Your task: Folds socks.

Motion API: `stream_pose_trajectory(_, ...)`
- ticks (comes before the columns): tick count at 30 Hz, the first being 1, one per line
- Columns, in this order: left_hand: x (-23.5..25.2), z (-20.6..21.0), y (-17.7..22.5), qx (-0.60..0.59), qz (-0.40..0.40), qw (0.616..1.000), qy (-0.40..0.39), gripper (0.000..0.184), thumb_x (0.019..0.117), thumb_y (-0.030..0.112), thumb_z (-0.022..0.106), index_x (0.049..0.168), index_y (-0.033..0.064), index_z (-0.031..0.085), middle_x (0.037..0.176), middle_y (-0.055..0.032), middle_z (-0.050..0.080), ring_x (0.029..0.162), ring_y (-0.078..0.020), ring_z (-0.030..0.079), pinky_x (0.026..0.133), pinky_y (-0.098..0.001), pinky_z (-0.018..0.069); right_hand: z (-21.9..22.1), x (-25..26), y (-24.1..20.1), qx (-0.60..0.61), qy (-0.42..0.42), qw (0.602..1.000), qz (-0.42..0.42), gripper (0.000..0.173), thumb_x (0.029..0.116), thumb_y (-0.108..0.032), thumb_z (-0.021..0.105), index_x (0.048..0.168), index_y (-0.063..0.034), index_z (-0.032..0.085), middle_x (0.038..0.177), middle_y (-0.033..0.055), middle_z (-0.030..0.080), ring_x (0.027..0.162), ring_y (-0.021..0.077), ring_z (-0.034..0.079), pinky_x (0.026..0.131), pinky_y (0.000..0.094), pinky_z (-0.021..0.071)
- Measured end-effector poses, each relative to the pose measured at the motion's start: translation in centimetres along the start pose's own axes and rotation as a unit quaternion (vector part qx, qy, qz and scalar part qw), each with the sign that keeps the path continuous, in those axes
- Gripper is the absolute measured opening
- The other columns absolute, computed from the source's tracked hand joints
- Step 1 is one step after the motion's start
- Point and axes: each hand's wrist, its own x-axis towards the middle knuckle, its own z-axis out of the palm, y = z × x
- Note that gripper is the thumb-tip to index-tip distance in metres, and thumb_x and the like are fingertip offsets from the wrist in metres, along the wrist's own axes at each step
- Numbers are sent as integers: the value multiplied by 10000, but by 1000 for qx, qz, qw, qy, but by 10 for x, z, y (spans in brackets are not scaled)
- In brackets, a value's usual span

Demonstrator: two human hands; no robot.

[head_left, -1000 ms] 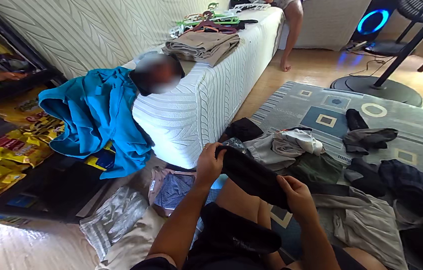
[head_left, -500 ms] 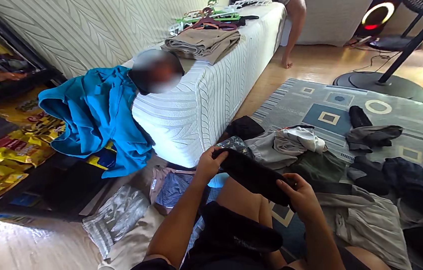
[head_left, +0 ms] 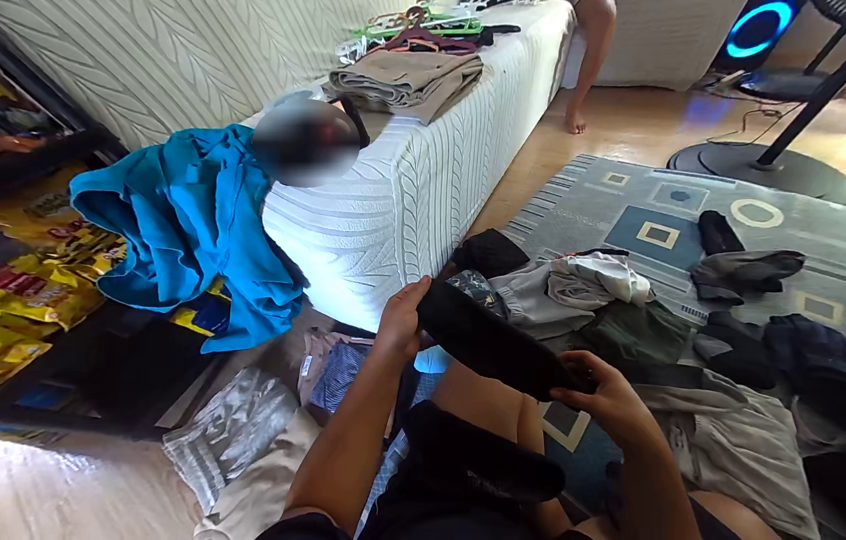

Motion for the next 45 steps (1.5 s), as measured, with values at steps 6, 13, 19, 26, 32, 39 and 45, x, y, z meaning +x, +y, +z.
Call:
stream_pose_trajectory(6,3,-7,-2,7,-8,999,45,287,1085,320,503,1215,77,583,979,-79,669,869,-169,658,777,-350,559,0,1,0,77,110,991,-24,270,898,-30,643,1162,26,637,904,43,683,714,82,673,634,253,595)
stream_pose_trajectory(13,4,-7,-5,-90,38,995,4,336,1058,49,445,1390,63,398,1046,-110,644,888,-184,676,830,-368,570,7,5,1,165,189,968,-6,218,958,3,600,1174,25,590,857,31,674,672,90,675,596,265,602)
stream_pose_trajectory(19,4,-3,-8,-116,66,991,-11,219,1040,-13,500,1222,106,468,985,-49,665,862,-155,687,832,-356,579,13,8,-1,205,250,946,-17,183,923,32,637,1013,-52,501,800,-12,606,610,72,641,559,266,603)
stream_pose_trajectory(26,11,-4,-27,11,25,1000,-7,301,1012,26,599,1297,17,502,1019,-87,673,860,-149,680,802,-335,581,12,7,-1,126,167,977,34,244,853,17,737,1056,18,601,873,52,651,685,98,657,618,265,598)
stream_pose_trajectory(32,16,-29,-86,193,-67,978,44,425,1020,121,627,1380,-64,497,1226,-235,624,1024,-246,669,881,-393,572,7,13,9,-9,119,986,118,341,847,-28,803,1114,63,613,935,148,648,711,181,648,646,347,583)
stream_pose_trajectory(39,15,-43,-107,302,-144,939,79,509,1028,335,638,1313,-69,518,1141,-228,628,913,-262,679,810,-411,580,8,18,12,-152,132,965,166,509,890,-235,816,1242,48,581,1065,224,662,863,323,676,776,518,565)
stream_pose_trajectory(45,12,-39,-108,310,-201,928,44,526,1028,417,617,1305,-28,572,1160,-199,643,919,-251,653,802,-407,545,5,18,14,-186,113,957,194,509,901,-293,806,1230,43,613,1104,238,663,933,352,673,830,545,550)
